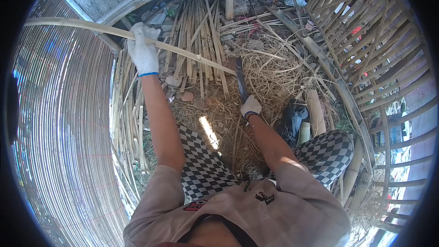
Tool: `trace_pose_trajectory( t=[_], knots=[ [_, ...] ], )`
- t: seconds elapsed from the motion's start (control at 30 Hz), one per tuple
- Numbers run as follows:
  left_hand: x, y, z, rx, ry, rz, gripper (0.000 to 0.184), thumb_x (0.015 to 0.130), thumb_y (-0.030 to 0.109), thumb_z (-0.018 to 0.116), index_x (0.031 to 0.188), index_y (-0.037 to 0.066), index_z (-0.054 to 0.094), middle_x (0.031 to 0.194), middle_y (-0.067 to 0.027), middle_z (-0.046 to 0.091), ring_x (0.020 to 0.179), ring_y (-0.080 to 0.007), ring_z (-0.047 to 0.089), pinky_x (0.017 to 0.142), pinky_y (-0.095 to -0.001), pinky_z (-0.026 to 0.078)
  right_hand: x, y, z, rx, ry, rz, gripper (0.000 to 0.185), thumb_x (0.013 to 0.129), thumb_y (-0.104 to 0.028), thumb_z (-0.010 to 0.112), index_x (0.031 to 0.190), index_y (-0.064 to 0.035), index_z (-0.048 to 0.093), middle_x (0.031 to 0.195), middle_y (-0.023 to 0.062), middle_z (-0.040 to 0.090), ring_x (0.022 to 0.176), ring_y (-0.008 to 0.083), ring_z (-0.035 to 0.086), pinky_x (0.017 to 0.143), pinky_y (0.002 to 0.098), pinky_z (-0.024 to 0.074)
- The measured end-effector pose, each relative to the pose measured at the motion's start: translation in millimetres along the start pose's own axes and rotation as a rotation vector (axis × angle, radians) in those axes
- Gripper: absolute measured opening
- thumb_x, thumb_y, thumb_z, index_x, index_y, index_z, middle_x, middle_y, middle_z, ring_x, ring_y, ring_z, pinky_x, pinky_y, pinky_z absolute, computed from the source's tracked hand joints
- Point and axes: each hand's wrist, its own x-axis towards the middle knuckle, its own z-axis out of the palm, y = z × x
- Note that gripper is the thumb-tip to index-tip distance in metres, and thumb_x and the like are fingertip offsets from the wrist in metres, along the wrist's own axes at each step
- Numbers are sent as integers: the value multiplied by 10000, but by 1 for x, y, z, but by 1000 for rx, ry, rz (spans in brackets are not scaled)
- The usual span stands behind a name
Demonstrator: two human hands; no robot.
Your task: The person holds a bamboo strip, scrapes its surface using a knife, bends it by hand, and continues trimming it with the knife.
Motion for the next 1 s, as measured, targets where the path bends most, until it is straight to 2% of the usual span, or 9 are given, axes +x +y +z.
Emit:
trace_pose_trajectory(
  t=[0.23,0.4,0.57,0.63,0.7,0.73,0.77,0.87,1.0],
  knots=[
    [6,68,-18,-82,218,237,384,1043,376,593,1023,-7,597,778,-49,555,663,-190,573,723,-423,602,1,-4,-47,340,-32,-74,488,787,-284,726,1157,24,647,923,167,723,837,271,714,742,423,566],
    [0,80,-23,-49,341,166,523,1027,554,550,790,88,556,525,27,380,401,-69,280,494,-302,472,-18,-13,-79,707,-143,-193,354,806,-142,703,1102,14,586,701,92,638,512,207,627,480,344,510],
    [1,72,-25,-204,95,141,486,1021,528,583,802,95,571,542,31,395,411,-85,307,426,-287,341,-105,-48,-120,911,36,-378,296,839,-130,658,1097,-6,581,674,74,589,499,193,596,478,346,487],
    [-3,77,-10,-212,84,113,493,1022,534,573,761,118,530,538,38,355,420,-84,275,423,-286,283,-121,-67,-118,626,712,-744,326,852,-134,661,1148,-27,573,688,64,585,508,164,573,485,324,480],
    [-16,86,25,-152,249,107,548,1026,566,536,665,167,433,522,52,268,431,-76,199,408,-273,150,-152,-87,-134,959,387,-639,355,863,-134,655,1197,-52,569,702,50,587,557,149,572,533,328,486],
    [-16,81,26,-184,284,92,529,1032,543,539,678,162,445,528,48,286,433,-77,217,405,-275,163,-166,-92,-145,1175,49,-560,360,880,-142,660,1222,-63,575,711,25,594,629,145,606,586,345,493],
    [-16,72,25,-216,319,78,509,1037,521,543,691,158,456,534,43,304,435,-78,236,401,-276,176,-167,-98,-147,1038,44,-582,363,899,-170,671,1235,-71,575,710,46,604,663,183,632,629,367,504],
    [-22,66,46,-191,289,120,431,1042,461,568,764,138,505,556,34,356,440,-88,285,396,-280,219,-198,-111,-163,694,302,-753,291,884,-179,685,1140,-90,581,816,156,649,782,366,683,698,471,539],
    [-53,67,76,-134,319,133,302,1014,376,641,1008,79,587,695,-15,520,538,-135,473,452,-306,388,-211,-126,-158,482,559,-906,240,874,-185,700,990,-68,525,829,159,654,795,391,682,687,515,530]
  ],
)
